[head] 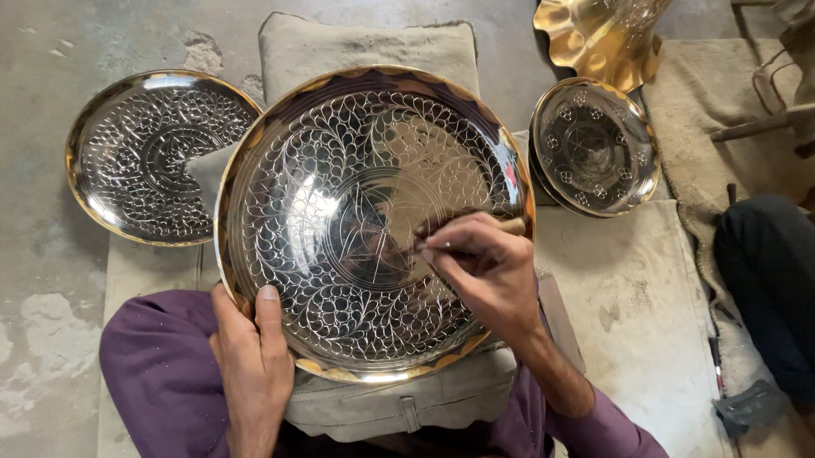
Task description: The person sits on the floor with a large decorated brass tray resting on a lap cushion and engraves ornamental patterns into its surface using a small chisel, tapping it with a wooden mallet. They rotate and reposition the tray between sections and continue chasing new pattern areas across the surface.
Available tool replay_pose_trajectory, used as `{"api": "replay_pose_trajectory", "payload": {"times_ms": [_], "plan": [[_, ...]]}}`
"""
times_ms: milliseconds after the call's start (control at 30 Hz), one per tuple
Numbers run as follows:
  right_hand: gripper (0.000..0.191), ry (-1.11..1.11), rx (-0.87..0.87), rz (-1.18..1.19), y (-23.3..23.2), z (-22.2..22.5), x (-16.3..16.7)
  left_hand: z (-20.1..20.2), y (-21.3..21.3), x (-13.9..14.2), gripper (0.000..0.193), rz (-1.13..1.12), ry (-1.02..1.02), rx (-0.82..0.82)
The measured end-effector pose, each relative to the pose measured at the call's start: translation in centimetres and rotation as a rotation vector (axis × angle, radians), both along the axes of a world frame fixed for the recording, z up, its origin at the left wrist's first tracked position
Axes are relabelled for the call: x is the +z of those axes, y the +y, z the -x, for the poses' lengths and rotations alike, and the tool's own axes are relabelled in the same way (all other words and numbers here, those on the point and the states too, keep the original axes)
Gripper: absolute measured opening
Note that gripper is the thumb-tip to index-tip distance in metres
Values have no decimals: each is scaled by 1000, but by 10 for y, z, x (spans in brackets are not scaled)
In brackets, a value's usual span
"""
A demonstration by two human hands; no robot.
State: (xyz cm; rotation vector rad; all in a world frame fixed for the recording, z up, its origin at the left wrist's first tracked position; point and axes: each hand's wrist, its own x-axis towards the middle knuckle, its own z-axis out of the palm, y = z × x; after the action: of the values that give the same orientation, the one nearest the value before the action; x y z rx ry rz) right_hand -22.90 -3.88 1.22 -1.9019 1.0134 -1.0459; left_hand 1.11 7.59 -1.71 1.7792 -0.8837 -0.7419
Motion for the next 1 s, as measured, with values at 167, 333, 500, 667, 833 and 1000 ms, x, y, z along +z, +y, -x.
{"api": "replay_pose_trajectory", "payload": {"times_ms": [167,333,500,667,833,1000], "plan": [[12,-84,-30,-103,-3,-17,1,1,0,1,35,19,-14,-6],[15,-68,-67,-53,2,-25,8,1,0,-1,35,29,-21,-13],[12,-32,-105,1,3,-27,9,1,0,-1,35,32,-21,-14],[12,-18,-109,13,4,-27,8,1,1,-2,34,24,-21,-15],[11,-9,-103,28,3,-26,6,0,1,-4,35,-11,-6,-9],[11,-19,-100,39,3,-26,5,1,2,-3,35,1,-14,-13]]}}
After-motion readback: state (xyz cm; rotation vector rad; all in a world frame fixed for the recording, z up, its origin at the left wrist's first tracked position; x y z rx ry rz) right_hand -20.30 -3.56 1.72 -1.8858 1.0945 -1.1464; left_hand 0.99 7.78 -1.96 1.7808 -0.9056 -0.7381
